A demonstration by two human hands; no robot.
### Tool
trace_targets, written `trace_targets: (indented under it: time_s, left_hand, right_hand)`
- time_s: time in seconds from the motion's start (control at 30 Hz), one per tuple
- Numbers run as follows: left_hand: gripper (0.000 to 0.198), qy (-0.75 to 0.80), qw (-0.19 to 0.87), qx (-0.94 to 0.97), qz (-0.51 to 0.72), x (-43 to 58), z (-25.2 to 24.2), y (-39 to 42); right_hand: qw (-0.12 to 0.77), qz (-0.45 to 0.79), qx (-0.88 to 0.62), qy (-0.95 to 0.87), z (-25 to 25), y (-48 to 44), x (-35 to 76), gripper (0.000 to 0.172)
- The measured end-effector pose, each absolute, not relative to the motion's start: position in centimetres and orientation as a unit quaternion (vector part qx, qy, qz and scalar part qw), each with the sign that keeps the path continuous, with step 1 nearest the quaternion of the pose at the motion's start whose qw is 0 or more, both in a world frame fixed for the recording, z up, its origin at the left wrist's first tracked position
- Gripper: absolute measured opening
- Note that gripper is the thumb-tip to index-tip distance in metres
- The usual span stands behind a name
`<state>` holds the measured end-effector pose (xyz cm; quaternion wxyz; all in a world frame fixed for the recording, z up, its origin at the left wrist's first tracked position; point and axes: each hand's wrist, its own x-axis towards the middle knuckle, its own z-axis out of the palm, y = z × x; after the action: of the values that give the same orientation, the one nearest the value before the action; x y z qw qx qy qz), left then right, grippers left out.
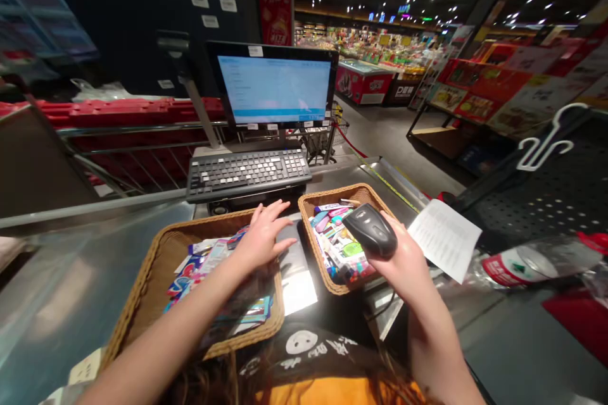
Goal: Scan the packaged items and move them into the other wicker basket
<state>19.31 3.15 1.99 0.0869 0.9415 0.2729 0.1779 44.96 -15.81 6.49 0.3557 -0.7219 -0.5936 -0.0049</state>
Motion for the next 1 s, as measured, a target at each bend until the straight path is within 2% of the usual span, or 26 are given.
trace_targets:
  time_s: [0.17, 0.3, 0.47, 0.7, 0.87, 1.0]
  left_hand:
    - [0.067, 0.197, 0.111, 0.965, 0.134, 27.9, 2.2, 0.9]
    - [0.088, 0.144, 0.126, 0.979, 0.063, 34.7, 0.3, -0.6]
    - [0.076, 0.158, 0.146, 0.976, -0.013, 40.7, -2.9, -1.4]
    - [0.061, 0.197, 0.179, 0.963, -0.026, 45.2, -6.5, -3.1]
    - [0.063, 0.246, 0.206, 0.946, -0.039, 46.9, -8.6, -4.0]
    - [0.078, 0.254, 0.225, 0.940, -0.046, 47.0, -9.0, -4.0]
  right_hand:
    - [0.360, -0.038, -0.750, -0.554, 7.2, -17.4, 48.1, 0.056]
    - [0.368, -0.040, -0.749, -0.549, 7.5, -18.3, 49.8, 0.057]
    - [0.377, -0.036, -0.752, -0.540, 7.3, -19.2, 51.3, 0.054]
    - [0.394, -0.006, -0.761, -0.516, 6.9, -19.9, 52.6, 0.053]
    - [0.409, -0.001, -0.760, -0.506, 6.9, -20.1, 53.2, 0.052]
    - [0.409, -0.002, -0.758, -0.508, 6.9, -20.4, 53.5, 0.049]
